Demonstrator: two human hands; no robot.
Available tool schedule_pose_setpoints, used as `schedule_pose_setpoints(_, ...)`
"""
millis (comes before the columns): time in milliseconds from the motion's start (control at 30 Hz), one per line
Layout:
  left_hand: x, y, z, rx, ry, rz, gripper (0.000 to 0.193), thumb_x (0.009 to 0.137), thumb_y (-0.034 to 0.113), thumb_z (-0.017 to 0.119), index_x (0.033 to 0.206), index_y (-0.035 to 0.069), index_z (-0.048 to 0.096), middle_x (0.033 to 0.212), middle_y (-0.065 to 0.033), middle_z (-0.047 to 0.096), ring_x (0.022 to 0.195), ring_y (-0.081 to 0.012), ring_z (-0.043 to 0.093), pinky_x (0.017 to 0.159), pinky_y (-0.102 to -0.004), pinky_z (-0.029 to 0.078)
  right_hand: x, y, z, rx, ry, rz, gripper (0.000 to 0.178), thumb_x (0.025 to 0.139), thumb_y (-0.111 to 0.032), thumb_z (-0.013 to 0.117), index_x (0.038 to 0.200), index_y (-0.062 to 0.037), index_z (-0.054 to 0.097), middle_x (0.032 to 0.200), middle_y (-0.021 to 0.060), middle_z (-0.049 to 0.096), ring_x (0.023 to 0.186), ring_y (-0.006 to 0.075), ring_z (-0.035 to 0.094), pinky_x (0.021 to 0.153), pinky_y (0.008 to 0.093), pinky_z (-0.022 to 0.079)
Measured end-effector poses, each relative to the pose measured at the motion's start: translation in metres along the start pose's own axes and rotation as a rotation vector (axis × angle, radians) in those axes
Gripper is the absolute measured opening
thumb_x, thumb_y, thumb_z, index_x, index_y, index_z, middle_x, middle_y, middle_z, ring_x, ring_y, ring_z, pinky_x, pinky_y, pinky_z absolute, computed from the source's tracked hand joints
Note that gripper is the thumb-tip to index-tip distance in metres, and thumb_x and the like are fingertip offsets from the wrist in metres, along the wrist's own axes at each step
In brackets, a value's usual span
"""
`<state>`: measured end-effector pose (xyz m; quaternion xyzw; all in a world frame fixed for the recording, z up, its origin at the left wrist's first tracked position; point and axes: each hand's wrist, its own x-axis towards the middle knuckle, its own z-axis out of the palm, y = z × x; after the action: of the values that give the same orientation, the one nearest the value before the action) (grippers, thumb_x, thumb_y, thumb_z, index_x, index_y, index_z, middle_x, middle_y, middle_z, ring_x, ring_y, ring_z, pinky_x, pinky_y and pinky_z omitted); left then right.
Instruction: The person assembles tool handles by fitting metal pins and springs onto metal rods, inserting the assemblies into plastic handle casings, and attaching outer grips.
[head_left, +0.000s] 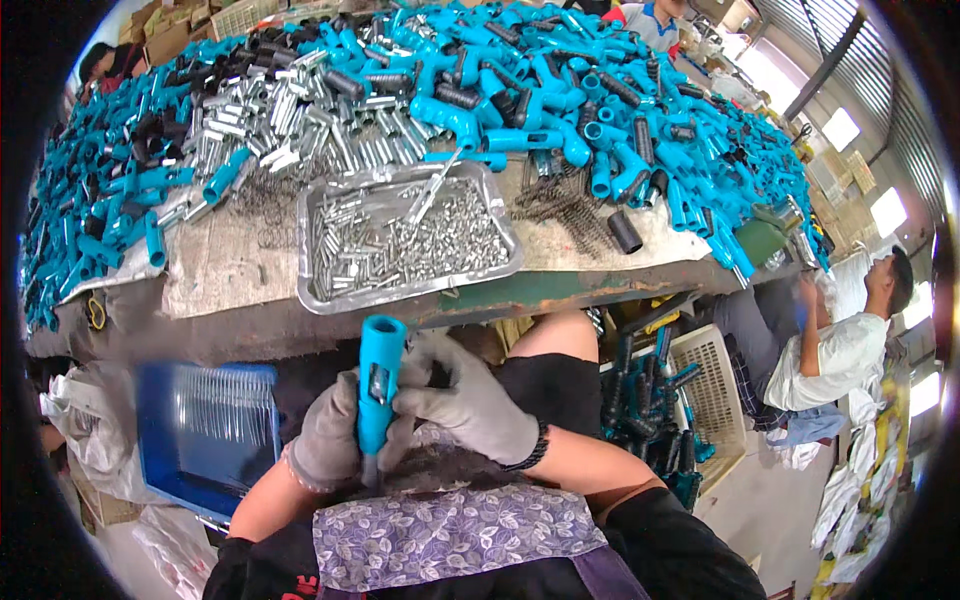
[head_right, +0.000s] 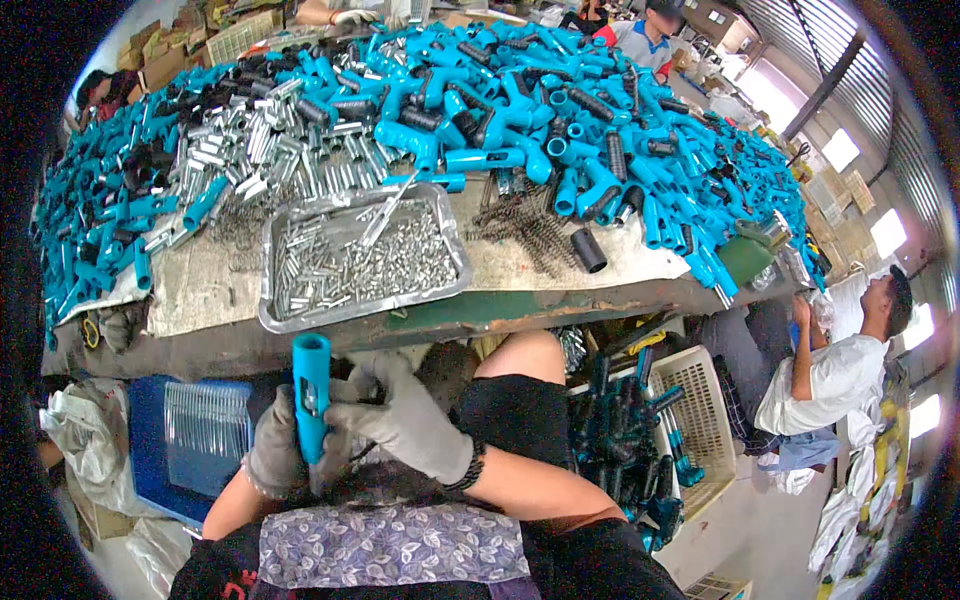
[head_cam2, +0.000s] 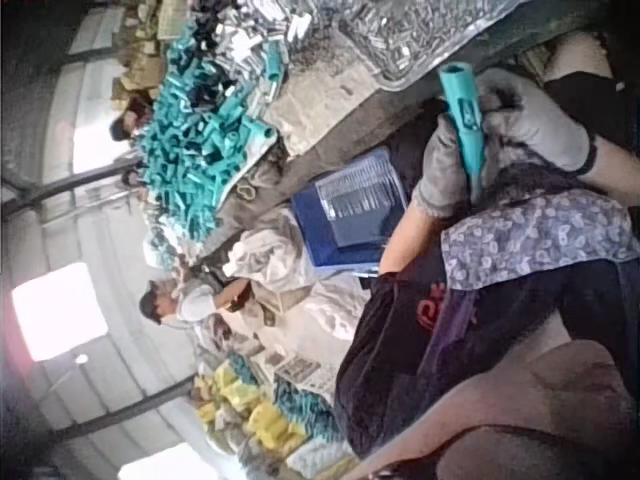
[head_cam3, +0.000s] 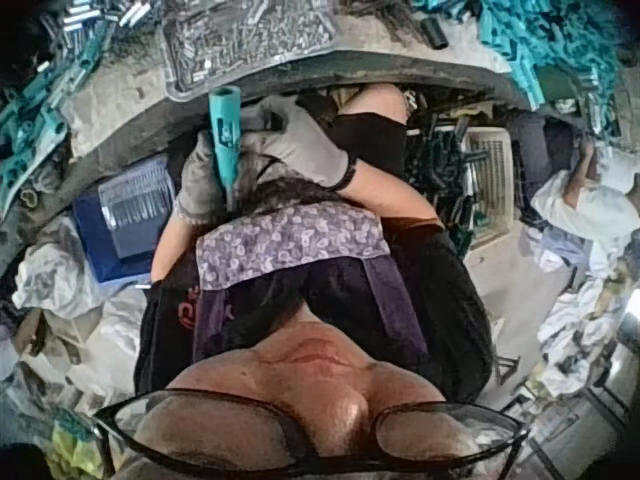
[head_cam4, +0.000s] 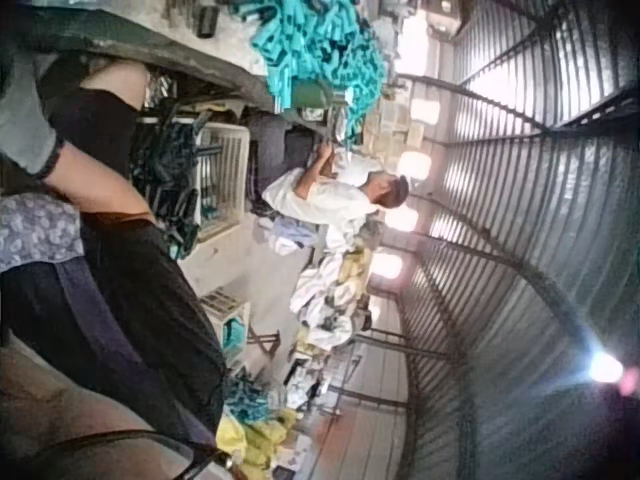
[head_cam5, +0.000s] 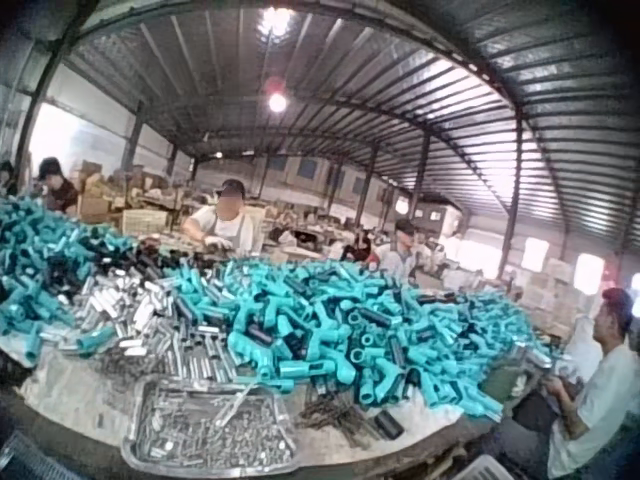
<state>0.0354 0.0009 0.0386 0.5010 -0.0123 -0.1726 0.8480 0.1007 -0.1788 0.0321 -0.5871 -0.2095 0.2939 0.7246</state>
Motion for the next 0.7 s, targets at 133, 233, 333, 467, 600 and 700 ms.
schedule_pose_setpoints(133, 0.01, 0.018, 0.007, -0.113, 0.183, 0.311, 0.069, 0.094, 0.072, 0.041, 0.114, 0.007, 0.05, 0.082, -0.0045, 0.054, 0.066, -0.0159, 0.055, 0.059, -0.0296, 0.048, 0.003, -0.008, 0.006, -0.101, -0.299, 0.212, 0.049, 0.104, -0.046, 0.045, 0.112, -0.0004, 0.063, 0.104, 0.0037, 0.063, 0.1, 0.0109, 0.053, 0.093, 0.0306, 0.043)
schedule_pose_setpoints(233, 0.02, 0.031, 0.02, -0.249, 0.272, 0.234, 0.059, 0.098, 0.062, 0.045, 0.116, 0.007, 0.051, 0.089, -0.0055, 0.054, 0.071, -0.0176, 0.056, 0.065, -0.033, 0.05, 0.001, 0.018, 0.02, 0.231, -0.508, 0.265, 0.047, 0.105, -0.044, 0.044, 0.107, -0.0022, 0.066, 0.101, 0.005, 0.066, 0.095, 0.0145, 0.058, 0.09, 0.0322, 0.045)
schedule_pose_setpoints(333, 0.02, 0.027, 0.013, -0.354, 0.287, 0.251, 0.052, 0.101, 0.053, 0.047, 0.121, 0.006, 0.051, 0.095, -0.0067, 0.054, 0.075, -0.0194, 0.057, 0.069, -0.0358, 0.051, 0.004, 0.029, 0.027, 0.338, -0.385, 0.359, 0.043, 0.101, -0.038, 0.049, 0.079, -0.0029, 0.062, 0.071, 0.0076, 0.064, 0.067, 0.0287, 0.063, 0.074, 0.0421, 0.047)
schedule_pose_setpoints(467, 0.022, 0.027, 0.011, -0.292, 0.28, 0.295, 0.051, 0.1, 0.051, 0.049, 0.123, 0.005, 0.051, 0.094, -0.0079, 0.056, 0.076, -0.0196, 0.058, 0.068, -0.036, 0.051, 0.003, 0.002, 0.029, -0.67, -0.11, 0.005, 0.046, 0.097, -0.045, 0.053, 0.086, -0.0005, 0.064, 0.083, 0.0245, 0.065, 0.085, 0.0423, 0.064, 0.075, 0.0459, 0.049)
schedule_pose_setpoints(600, 0.009, 0.016, 0.006, -0.05, 0.23, 0.219, 0.056, 0.095, 0.055, 0.056, 0.12, 0.005, 0.049, 0.093, -0.0079, 0.057, 0.077, -0.0176, 0.058, 0.068, -0.0323, 0.049, -0.004, -0.047, -0.035, -0.923, -0.312, -0.263, 0.034, 0.092, -0.036, 0.062, 0.096, -0.0027, 0.068, 0.093, 0.0191, 0.068, 0.092, 0.0364, 0.065, 0.081, 0.0442, 0.051)
schedule_pose_setpoints(700, -0.011, -0.002, 0.001, 0.054, 0.166, 0.143, 0.063, 0.091, 0.059, 0.062, 0.122, 0.005, 0.048, 0.095, -0.0069, 0.058, 0.079, -0.0165, 0.057, 0.068, -0.031, 0.048, 0.01, -0.115, -0.144, -1.254, 0.63, -0.719, 0.025, 0.091, -0.025, 0.063, 0.099, -0.0018, 0.07, 0.097, 0.0144, 0.071, 0.091, 0.0305, 0.066, 0.084, 0.0396, 0.051)
